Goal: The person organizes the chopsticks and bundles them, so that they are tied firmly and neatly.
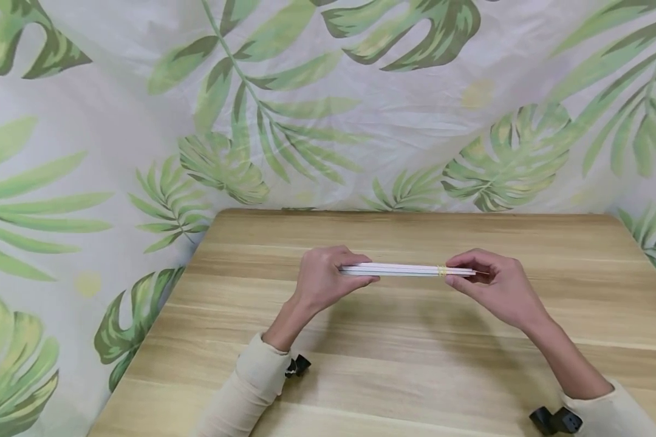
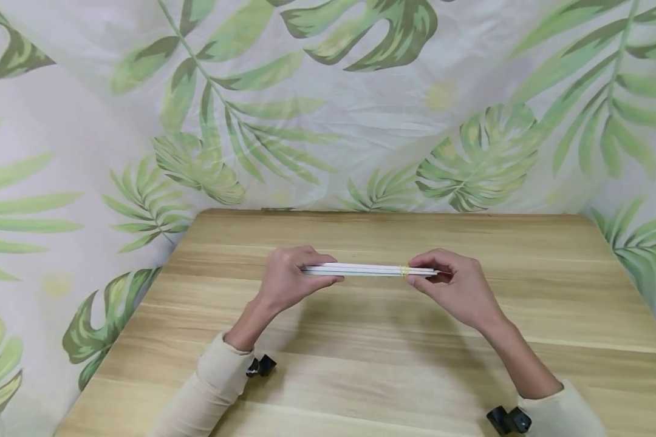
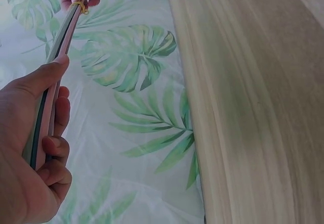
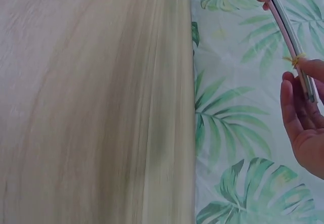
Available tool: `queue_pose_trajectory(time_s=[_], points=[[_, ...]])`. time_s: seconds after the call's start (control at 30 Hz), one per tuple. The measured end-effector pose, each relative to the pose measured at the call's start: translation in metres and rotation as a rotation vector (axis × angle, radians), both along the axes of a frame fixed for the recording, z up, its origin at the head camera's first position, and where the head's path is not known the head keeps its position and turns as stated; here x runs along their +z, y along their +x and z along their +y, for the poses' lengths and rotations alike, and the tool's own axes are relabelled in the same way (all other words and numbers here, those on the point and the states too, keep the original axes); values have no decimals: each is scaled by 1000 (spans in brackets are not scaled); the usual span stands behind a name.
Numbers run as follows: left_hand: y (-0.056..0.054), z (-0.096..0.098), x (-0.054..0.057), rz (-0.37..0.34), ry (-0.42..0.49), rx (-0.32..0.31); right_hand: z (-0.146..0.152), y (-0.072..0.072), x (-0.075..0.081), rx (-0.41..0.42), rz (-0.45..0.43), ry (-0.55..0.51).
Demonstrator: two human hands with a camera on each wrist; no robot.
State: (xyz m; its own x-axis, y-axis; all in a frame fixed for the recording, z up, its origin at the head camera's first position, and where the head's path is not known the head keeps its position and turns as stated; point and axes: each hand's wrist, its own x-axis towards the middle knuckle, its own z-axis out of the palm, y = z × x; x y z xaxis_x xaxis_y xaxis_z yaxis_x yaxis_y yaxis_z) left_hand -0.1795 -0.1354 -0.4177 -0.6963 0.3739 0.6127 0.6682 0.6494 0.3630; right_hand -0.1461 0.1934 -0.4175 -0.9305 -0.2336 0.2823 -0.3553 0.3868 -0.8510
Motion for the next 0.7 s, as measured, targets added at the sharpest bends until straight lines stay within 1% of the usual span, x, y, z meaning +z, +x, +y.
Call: queue_pose_trajectory(time_s=[0.07, 0.3, 0.47, 0.57, 0.7], points=[[0, 0, 0, -4, 13, 3, 2, 0, 0, 3, 20, 1], [-1, 2, 0, -19, 31, -6, 4, -2, 1, 20, 49, 2], [1, 4, -1, -48, 64, -6, 3, -3, 4, 31, 65, -18], [4, 8, -2, -62, 79, -22, 1, -2, 5, 43, 46, -21], [6, 15, -2, -75, 57, -43, -7, -2, 4, 82, -13, -11]])
